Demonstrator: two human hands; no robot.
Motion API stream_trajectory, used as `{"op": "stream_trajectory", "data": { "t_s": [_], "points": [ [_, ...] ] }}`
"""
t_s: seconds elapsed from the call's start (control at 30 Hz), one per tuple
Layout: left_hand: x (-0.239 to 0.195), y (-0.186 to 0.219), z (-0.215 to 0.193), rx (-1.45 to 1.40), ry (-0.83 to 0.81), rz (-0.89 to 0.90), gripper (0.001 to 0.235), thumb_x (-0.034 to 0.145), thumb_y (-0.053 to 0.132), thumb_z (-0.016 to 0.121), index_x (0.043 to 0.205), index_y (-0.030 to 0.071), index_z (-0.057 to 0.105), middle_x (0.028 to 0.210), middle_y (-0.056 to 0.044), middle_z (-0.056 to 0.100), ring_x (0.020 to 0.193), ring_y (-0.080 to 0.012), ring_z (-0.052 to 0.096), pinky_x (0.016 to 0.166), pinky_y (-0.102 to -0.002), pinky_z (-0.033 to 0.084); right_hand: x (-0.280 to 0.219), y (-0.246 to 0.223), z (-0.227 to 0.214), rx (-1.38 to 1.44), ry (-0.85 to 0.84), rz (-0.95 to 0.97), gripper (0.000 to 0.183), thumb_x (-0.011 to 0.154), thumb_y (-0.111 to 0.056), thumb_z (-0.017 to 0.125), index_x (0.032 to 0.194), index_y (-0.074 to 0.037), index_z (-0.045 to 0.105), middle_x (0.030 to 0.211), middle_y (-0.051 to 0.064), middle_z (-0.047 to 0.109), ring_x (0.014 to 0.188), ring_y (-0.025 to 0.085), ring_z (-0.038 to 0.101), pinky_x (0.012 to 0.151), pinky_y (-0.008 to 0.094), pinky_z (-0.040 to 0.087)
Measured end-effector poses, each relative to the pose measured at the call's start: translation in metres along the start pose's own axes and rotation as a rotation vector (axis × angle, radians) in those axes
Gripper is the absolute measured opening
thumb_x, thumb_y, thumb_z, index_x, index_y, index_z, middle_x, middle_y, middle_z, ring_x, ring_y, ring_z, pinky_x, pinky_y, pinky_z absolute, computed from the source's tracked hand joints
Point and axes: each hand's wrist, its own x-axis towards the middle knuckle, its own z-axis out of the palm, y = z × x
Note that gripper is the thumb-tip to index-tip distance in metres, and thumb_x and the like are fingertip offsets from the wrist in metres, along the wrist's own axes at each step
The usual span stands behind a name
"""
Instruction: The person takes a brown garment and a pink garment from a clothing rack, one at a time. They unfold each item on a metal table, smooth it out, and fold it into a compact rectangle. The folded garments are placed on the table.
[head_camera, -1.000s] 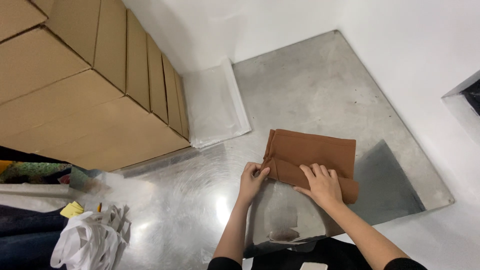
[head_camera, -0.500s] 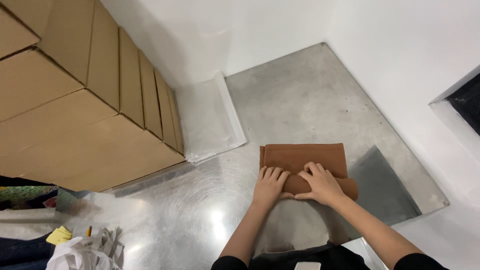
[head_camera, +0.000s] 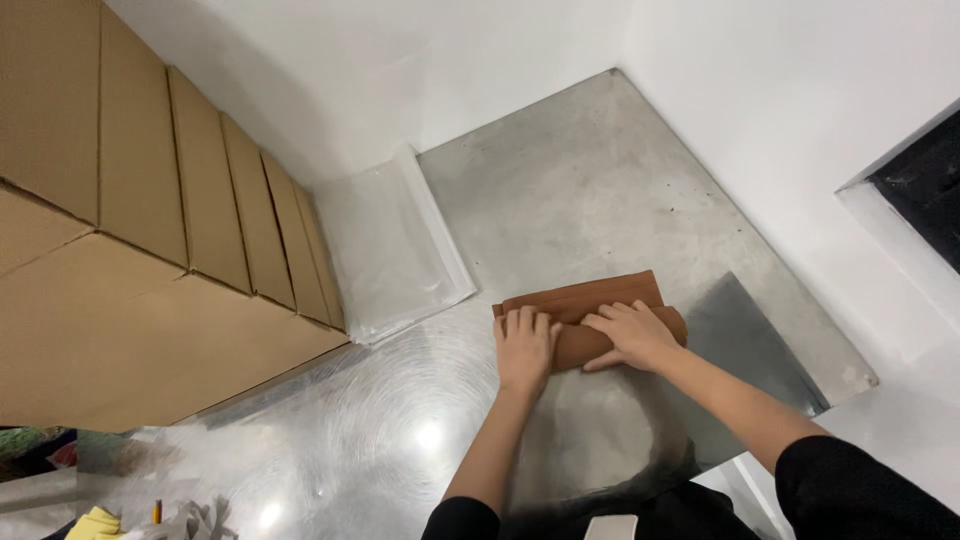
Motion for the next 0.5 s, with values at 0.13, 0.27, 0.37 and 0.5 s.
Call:
{"op": "stream_trajectory", "data": {
  "t_s": [0.13,0.27,0.37,0.5],
  "points": [
    [-0.021,0.024,-0.016,-0.078,-0.025,0.104,0.069,0.094,0.059,0.072,0.141,0.011,0.057,0.134,-0.014,0.058,0.135,-0.0332,0.052,0.121,-0.054,0.032,0.027,0.015,-0.010,0.176,-0.189,0.013,0.102,0.073,-0.087,0.081,0.157,-0.037,0.054,0.154,0.015,0.061,0.146,0.028,0.056,0.117,0.047,0.038],
    [-0.017,0.011,-0.008,-0.064,-0.069,0.117,0.104,0.066,0.056,0.090,0.151,0.013,0.049,0.137,-0.016,0.056,0.137,-0.0373,0.050,0.124,-0.058,0.029,0.008,0.008,-0.009,0.016,0.168,-0.124,0.086,0.078,-0.078,0.076,0.144,-0.025,0.062,0.128,0.010,0.065,0.127,0.030,0.063,0.103,0.046,0.050],
    [-0.002,-0.003,0.017,-0.047,-0.034,0.109,0.102,0.061,0.055,0.094,0.147,0.017,0.052,0.128,-0.014,0.058,0.127,-0.0367,0.055,0.117,-0.058,0.036,-0.007,0.004,0.004,-0.156,0.448,-0.164,0.085,0.086,-0.072,0.069,0.156,-0.030,0.049,0.134,0.009,0.059,0.130,0.030,0.060,0.108,0.049,0.046],
    [0.023,-0.010,0.000,-0.103,-0.292,0.073,0.083,0.071,0.057,0.088,0.137,0.017,0.057,0.121,-0.012,0.063,0.119,-0.0349,0.062,0.109,-0.057,0.042,0.003,0.011,0.016,-0.209,0.431,-0.065,0.085,0.084,-0.070,0.075,0.156,-0.035,0.047,0.133,0.002,0.060,0.129,0.024,0.058,0.108,0.047,0.044]
  ]
}}
